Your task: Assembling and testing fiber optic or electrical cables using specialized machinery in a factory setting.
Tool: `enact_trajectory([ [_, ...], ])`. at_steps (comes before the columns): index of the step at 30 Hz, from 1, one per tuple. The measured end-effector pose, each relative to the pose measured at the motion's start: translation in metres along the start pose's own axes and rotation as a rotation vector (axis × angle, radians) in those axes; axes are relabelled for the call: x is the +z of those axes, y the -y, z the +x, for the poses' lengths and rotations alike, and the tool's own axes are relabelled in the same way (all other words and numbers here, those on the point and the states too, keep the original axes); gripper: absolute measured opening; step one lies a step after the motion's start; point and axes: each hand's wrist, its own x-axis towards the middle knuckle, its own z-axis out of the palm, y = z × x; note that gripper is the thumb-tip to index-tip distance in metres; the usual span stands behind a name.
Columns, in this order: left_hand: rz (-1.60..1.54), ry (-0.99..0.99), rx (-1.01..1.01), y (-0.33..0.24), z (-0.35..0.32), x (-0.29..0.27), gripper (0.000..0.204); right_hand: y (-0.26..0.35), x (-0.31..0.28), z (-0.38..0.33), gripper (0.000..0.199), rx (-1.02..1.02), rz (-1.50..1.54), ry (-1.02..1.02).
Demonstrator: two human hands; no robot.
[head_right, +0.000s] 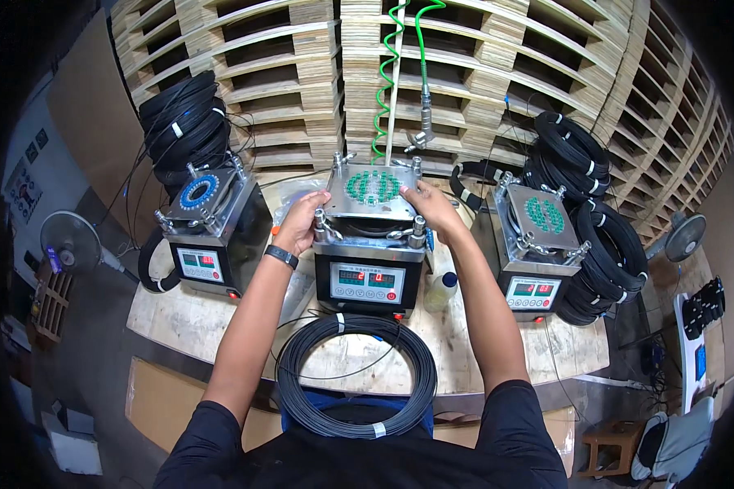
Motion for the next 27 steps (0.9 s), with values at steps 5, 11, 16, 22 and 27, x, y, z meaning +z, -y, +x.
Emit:
enact_trajectory([
  [5,0.093,-0.039,0.012,0.008,0.008,-0.005,0.009,0.013,0.0,-0.01,0.056,0.008,-0.137,0.071],
  [11,0.301,-0.312,0.304,0.034,0.019,-0.026,0.022,0.016,0.01,-0.009,0.069,-0.001,-0.389,-0.148],
  [16,0.148,-0.288,0.446,0.043,0.009,-0.003,0.02,-0.018,-0.001,0.057,0.082,-0.38,-0.507,-0.654],
  [22,0.223,-0.185,0.363,0.036,0.008,-0.008,0.032,-0.023,0.007,0.098,0.043,-0.334,-0.111,-0.461],
  [27,0.286,-0.106,0.307,0.005,0.045,-0.014,0.061,-0.017,0.013,0.099,0.048,-0.258,0.002,-0.372],
])
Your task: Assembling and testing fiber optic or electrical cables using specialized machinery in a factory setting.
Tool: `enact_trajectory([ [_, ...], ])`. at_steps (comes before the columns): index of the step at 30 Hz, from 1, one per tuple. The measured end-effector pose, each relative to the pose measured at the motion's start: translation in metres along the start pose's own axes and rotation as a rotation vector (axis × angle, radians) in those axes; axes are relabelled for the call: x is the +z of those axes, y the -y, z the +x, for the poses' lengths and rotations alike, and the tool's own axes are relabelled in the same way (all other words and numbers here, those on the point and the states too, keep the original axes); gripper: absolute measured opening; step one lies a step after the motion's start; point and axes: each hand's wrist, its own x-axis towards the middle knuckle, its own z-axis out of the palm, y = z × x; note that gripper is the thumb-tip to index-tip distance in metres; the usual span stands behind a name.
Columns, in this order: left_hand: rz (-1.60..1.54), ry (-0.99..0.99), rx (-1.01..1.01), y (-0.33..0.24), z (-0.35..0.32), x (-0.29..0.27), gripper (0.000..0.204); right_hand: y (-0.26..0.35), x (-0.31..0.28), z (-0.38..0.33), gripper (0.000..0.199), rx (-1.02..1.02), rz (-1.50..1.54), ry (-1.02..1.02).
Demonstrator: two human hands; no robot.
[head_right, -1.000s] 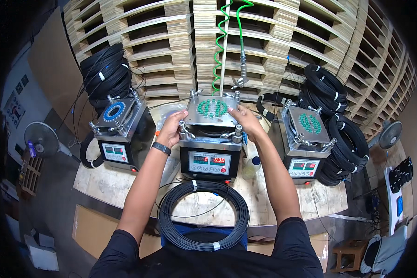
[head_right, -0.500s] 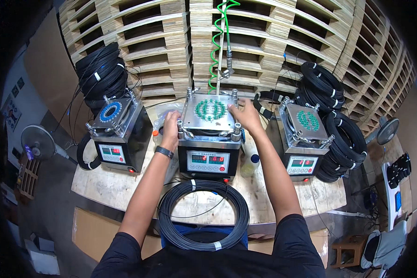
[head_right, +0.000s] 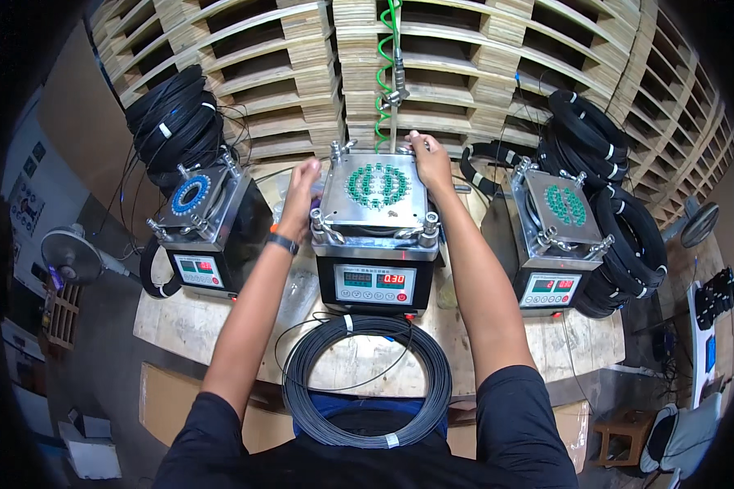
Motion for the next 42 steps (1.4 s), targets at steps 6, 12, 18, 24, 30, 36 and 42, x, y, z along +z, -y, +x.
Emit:
enact_trajectory([
  [6,-0.097,0.214,-0.006,0.0,0.076,0.029,0.07,-0.001,0.006,0.001,0.046,0.005,0.015,0.013],
  [12,-0.246,0.29,-0.044,0.007,0.065,0.024,0.074,-0.005,0.001,0.002,0.05,0.125,0.148,0.006],
  [18,-0.305,0.422,0.139,0.01,-0.038,-0.001,0.085,-0.007,-0.003,0.001,0.065,0.223,0.175,-0.001],
  [24,0.097,0.305,0.395,0.008,-0.072,-0.005,0.067,-0.001,0.004,0.002,0.063,0.239,0.282,-0.021],
  [30,0.026,0.106,0.295,0.019,-0.075,0.039,0.041,-0.053,-0.058,-0.034,0.059,-0.046,-0.139,-0.122],
  [36,0.221,-0.084,0.458,0.015,-0.088,0.009,0.039,0.03,-0.007,-0.2,0.066,0.039,0.501,-0.1],
  [42,0.247,-0.04,0.595,0.024,-0.075,0.011,0.051,0.046,-0.01,-0.206,0.045,0.071,0.056,-0.08],
])
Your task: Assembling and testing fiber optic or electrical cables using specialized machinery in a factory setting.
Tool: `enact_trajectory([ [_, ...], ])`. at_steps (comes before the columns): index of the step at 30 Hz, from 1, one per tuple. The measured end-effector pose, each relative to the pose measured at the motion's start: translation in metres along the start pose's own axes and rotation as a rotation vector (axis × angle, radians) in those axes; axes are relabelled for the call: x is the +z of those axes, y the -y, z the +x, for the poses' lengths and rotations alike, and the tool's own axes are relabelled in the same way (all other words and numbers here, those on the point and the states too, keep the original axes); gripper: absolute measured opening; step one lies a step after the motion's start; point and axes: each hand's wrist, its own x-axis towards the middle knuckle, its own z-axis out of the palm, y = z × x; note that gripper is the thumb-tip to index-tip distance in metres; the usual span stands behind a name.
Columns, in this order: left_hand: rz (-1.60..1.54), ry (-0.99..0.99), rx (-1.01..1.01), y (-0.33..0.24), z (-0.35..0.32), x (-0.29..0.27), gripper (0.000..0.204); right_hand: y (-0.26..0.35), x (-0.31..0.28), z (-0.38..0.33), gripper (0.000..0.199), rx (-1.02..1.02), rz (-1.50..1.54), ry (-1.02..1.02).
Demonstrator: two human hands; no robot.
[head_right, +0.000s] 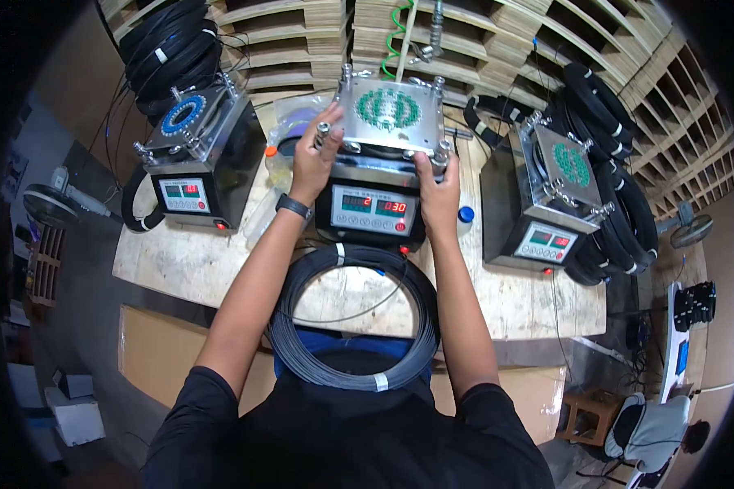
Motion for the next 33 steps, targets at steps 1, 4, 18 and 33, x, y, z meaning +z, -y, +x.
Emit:
enact_trajectory([
  [1,-0.121,0.022,-0.169,0.001,-0.005,-0.002,0.059,0.001,0.001,-0.001,0.05,-0.024,-0.011,-0.034],
  [4,-0.137,-0.075,-0.243,-0.003,-0.033,-0.011,0.083,-0.006,-0.005,-0.024,0.069,-0.155,-0.245,-0.16],
  [18,0.636,0.851,-0.521,-0.019,-0.152,-0.072,0.059,-0.078,-0.052,-0.096,0.098,0.533,-0.69,0.48],
  [33,0.345,0.861,-0.858,-0.056,-0.155,-0.085,0.068,-0.012,-0.08,-0.129,0.038,0.48,-0.506,0.707],
])
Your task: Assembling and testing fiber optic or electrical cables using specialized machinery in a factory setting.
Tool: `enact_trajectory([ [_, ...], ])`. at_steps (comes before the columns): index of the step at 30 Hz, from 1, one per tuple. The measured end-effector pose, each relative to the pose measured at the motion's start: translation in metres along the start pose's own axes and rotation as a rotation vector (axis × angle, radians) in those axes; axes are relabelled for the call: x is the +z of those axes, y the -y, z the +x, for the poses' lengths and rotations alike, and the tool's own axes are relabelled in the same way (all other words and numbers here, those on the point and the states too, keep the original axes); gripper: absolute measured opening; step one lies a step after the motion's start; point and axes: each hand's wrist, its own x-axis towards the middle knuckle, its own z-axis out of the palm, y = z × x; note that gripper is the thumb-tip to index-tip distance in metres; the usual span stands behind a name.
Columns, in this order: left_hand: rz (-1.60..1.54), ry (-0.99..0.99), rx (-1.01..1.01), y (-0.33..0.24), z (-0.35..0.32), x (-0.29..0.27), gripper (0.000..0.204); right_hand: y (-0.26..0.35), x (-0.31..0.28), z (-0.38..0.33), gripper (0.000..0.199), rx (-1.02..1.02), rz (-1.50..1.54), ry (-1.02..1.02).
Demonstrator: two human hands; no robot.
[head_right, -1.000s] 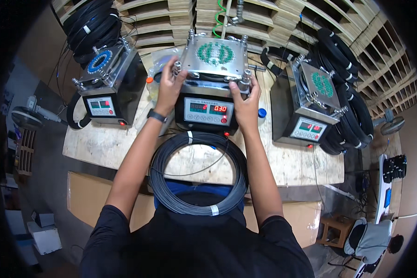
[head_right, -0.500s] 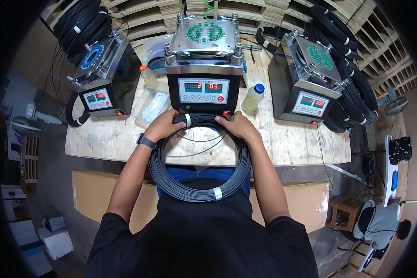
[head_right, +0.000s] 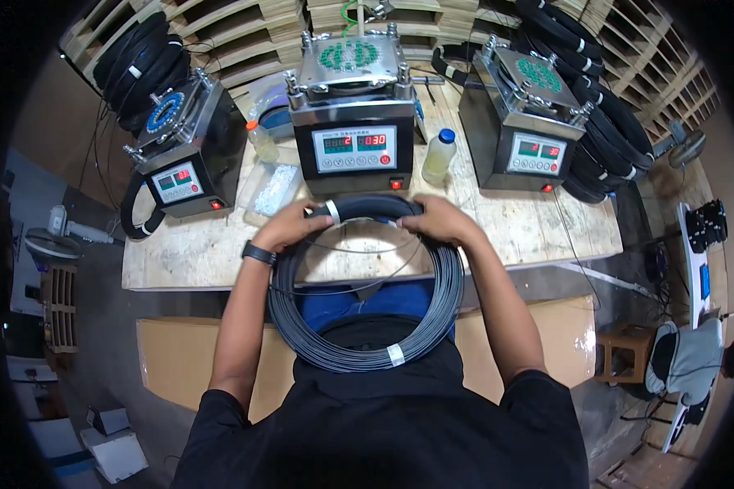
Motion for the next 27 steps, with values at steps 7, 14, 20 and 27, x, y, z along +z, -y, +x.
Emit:
enact_trajectory([
  [7,-0.073,-0.073,0.215,-0.104,-0.065,-0.07,0.055,0.063,-0.038,-0.048,0.055,-0.289,0.138,-0.303],
  [14,0.139,-0.631,0.667,-0.137,-0.097,-0.081,0.059,0.126,-0.054,-0.07,0.056,-0.793,-0.113,-0.522],
  [20,0.073,-0.661,0.823,-0.105,-0.071,-0.038,0.069,0.077,-0.03,-0.039,0.061,-0.752,-0.183,-0.589],
  [27,-0.116,-0.532,0.775,-0.123,-0.056,-0.06,0.025,0.088,-0.035,-0.038,0.043,-0.803,-0.145,-0.574],
])
